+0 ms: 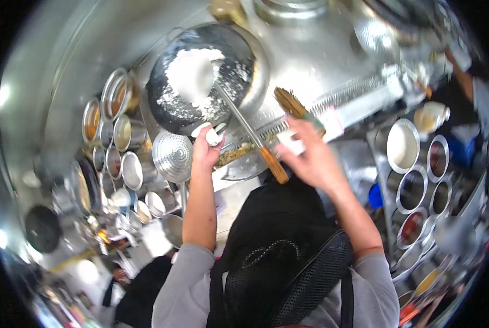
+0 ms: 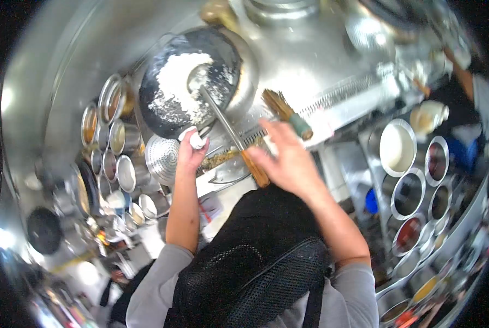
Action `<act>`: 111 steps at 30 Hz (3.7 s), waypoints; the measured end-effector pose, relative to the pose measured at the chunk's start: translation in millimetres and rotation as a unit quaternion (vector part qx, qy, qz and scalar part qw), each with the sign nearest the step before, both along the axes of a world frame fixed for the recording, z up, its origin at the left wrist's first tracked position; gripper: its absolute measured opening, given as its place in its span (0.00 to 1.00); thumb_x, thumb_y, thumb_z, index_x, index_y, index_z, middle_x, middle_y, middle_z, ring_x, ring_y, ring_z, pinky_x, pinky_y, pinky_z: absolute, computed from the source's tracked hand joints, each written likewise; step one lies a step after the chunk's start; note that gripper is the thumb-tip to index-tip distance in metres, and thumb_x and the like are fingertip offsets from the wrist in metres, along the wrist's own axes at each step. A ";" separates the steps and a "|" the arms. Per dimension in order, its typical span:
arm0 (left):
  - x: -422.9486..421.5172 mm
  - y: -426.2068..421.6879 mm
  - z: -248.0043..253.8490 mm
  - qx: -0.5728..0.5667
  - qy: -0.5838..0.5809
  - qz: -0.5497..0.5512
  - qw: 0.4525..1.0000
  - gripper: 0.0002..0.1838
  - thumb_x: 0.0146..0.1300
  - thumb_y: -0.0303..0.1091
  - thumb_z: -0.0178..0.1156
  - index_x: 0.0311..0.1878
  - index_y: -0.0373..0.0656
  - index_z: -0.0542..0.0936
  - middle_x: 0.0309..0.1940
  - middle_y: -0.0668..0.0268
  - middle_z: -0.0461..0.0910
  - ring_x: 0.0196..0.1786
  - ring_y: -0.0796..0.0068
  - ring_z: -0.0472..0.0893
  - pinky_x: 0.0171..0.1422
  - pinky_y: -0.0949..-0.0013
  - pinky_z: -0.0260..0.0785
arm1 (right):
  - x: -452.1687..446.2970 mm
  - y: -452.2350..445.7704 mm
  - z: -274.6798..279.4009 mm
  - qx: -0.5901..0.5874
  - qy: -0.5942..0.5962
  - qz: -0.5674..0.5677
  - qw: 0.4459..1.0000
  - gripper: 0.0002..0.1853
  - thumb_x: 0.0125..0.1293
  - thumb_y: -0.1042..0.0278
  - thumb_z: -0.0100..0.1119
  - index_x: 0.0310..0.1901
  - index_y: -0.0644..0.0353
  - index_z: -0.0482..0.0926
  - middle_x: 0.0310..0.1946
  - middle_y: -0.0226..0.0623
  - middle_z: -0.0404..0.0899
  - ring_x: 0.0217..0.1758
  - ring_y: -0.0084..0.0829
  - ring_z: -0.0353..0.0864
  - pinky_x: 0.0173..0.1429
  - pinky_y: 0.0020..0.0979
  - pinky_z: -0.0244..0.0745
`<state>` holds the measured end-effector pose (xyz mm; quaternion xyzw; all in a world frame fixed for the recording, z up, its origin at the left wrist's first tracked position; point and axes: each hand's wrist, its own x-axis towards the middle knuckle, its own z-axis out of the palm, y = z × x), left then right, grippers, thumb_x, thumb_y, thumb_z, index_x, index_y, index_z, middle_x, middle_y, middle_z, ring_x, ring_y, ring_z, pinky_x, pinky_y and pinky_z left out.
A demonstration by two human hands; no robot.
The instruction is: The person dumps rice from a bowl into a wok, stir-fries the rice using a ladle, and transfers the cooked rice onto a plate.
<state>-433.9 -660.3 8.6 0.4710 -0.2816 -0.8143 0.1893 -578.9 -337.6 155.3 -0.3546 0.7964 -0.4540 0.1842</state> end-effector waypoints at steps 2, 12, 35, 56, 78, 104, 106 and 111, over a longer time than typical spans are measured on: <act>2.6 -1.6 -6.8 0.001 0.028 0.018 0.999 0.10 0.71 0.35 0.66 0.52 0.47 0.81 0.45 0.64 0.86 0.50 0.66 0.86 0.52 0.57 0.84 | 9.3 -46.0 -2.5 0.163 0.064 0.130 0.976 0.43 0.76 0.52 0.63 0.83 0.62 0.55 0.71 0.67 0.70 0.65 0.61 0.82 0.68 0.53 0.79; -3.9 -9.4 -55.3 -0.103 0.077 0.032 0.991 0.16 0.63 0.22 0.66 0.54 0.33 0.76 0.41 0.59 0.83 0.38 0.63 0.87 0.37 0.58 0.83 | -36.7 -89.5 -96.2 0.226 0.134 0.122 0.957 0.38 0.77 0.58 0.57 0.83 0.62 0.56 0.41 0.60 0.87 0.50 0.59 0.90 0.57 0.57 0.82; 10.6 -7.7 -26.7 0.005 0.140 0.008 0.990 0.25 0.72 0.24 0.64 0.68 0.40 0.65 0.58 0.61 0.78 0.58 0.62 0.84 0.56 0.53 0.83 | -21.5 -247.3 -62.9 0.093 -0.213 0.042 0.972 0.35 0.85 0.50 0.52 0.85 0.52 0.57 0.18 0.26 0.69 0.14 0.21 0.70 0.16 0.30 0.68; 20.8 2.2 -20.6 0.003 0.166 0.045 0.985 0.35 0.74 0.29 0.69 0.76 0.38 0.61 0.68 0.55 0.74 0.68 0.59 0.80 0.70 0.50 0.77 | 4.3 -96.9 26.4 0.184 0.105 0.168 0.963 0.29 0.83 0.65 0.54 0.83 0.48 0.65 0.39 0.60 0.88 0.40 0.48 0.93 0.42 0.43 0.81; 27.4 -3.7 -12.3 -0.038 0.120 -0.004 0.992 0.28 0.76 0.30 0.67 0.70 0.37 0.62 0.62 0.55 0.77 0.60 0.60 0.84 0.60 0.53 0.83 | -58.4 -93.2 42.3 0.266 0.271 0.214 0.900 0.34 0.71 0.72 0.66 0.78 0.45 0.73 0.48 0.59 0.87 0.49 0.61 0.87 0.52 0.53 0.80; -9.6 12.3 -55.6 -0.090 0.068 0.029 0.993 0.27 0.71 0.31 0.67 0.64 0.33 0.65 0.56 0.54 0.78 0.53 0.60 0.86 0.43 0.55 0.88 | 2.6 -183.7 -33.9 0.208 -0.243 0.078 0.944 0.31 0.84 0.58 0.54 0.83 0.52 0.63 0.27 0.35 0.79 0.19 0.32 0.77 0.23 0.36 0.74; -5.5 11.7 -41.4 -0.085 0.056 0.034 0.994 0.26 0.70 0.30 0.68 0.64 0.34 0.66 0.55 0.55 0.79 0.53 0.62 0.85 0.47 0.57 0.86 | -3.6 -181.2 -3.0 0.169 -0.257 0.054 0.950 0.31 0.84 0.58 0.54 0.84 0.49 0.63 0.23 0.21 0.67 0.19 0.14 0.66 0.18 0.24 0.64; -6.1 4.3 -62.2 -0.129 0.067 0.001 0.989 0.23 0.71 0.27 0.66 0.64 0.32 0.70 0.55 0.58 0.81 0.54 0.66 0.85 0.51 0.60 0.83 | -50.1 -234.9 -92.9 0.163 0.219 0.045 0.961 0.31 0.84 0.58 0.51 0.83 0.52 0.60 0.29 0.60 0.85 0.33 0.63 0.88 0.36 0.56 0.82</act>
